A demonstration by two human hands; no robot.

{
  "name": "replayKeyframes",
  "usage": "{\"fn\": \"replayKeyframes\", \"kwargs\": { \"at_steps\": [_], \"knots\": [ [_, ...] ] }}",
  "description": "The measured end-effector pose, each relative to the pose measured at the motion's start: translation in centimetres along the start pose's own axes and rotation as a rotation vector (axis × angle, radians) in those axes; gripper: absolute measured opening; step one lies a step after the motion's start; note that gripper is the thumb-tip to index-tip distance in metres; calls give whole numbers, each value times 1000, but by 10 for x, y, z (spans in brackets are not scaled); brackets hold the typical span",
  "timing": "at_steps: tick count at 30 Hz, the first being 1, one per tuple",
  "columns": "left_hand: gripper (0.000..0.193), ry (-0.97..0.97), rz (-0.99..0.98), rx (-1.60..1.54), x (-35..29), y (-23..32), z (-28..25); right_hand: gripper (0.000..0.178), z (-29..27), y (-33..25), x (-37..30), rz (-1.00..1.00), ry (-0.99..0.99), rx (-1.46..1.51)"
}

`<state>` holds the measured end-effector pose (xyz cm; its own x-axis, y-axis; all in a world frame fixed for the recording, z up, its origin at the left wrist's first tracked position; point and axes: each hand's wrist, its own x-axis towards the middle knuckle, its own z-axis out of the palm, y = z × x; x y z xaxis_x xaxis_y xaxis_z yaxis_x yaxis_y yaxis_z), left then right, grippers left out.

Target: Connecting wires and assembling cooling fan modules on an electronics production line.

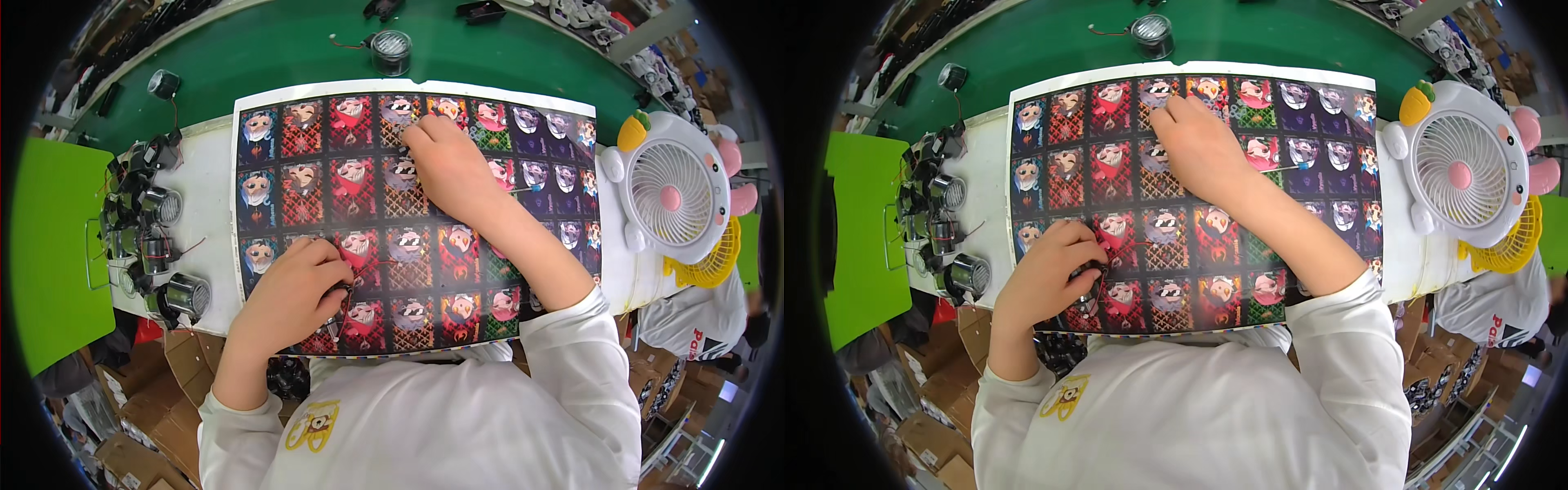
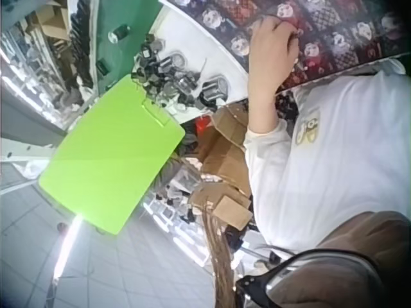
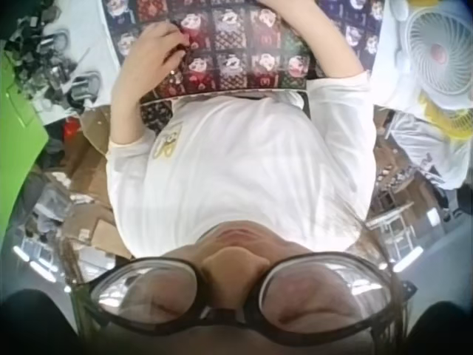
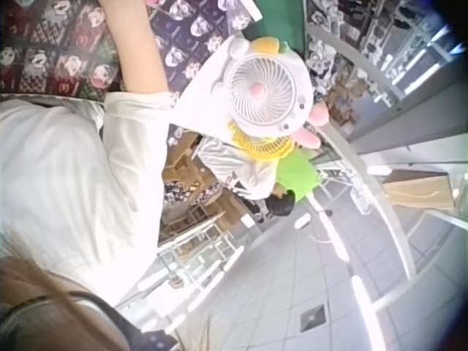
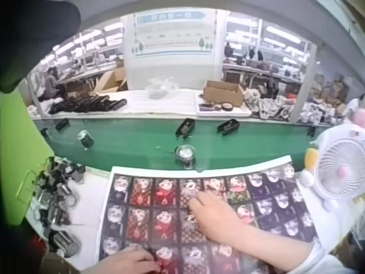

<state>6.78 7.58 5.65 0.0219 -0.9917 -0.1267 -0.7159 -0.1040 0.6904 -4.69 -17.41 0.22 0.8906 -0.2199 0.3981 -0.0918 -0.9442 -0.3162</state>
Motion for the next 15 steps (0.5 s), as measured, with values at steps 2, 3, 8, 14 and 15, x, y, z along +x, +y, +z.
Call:
{"fn": "replayKeyframes", "kwargs": {
  "at_steps": [2,3,8,14,15],
  "knots": [
    [16,113,-28,90,0,-3,11,19,-9,-9,-5,15,17,71],
    [16,111,-18,87,1,-3,15,18,-18,-15,-11,40,36,129],
    [24,479,-212,-201,0,1,48,14,-49,-63,-67,106,-302,632],
    [28,830,-174,-405,46,30,93,11,-46,-101,-96,411,-181,670],
    [29,788,-113,-349,50,31,92,10,-43,-99,-100,440,-80,593]
  ]
}}
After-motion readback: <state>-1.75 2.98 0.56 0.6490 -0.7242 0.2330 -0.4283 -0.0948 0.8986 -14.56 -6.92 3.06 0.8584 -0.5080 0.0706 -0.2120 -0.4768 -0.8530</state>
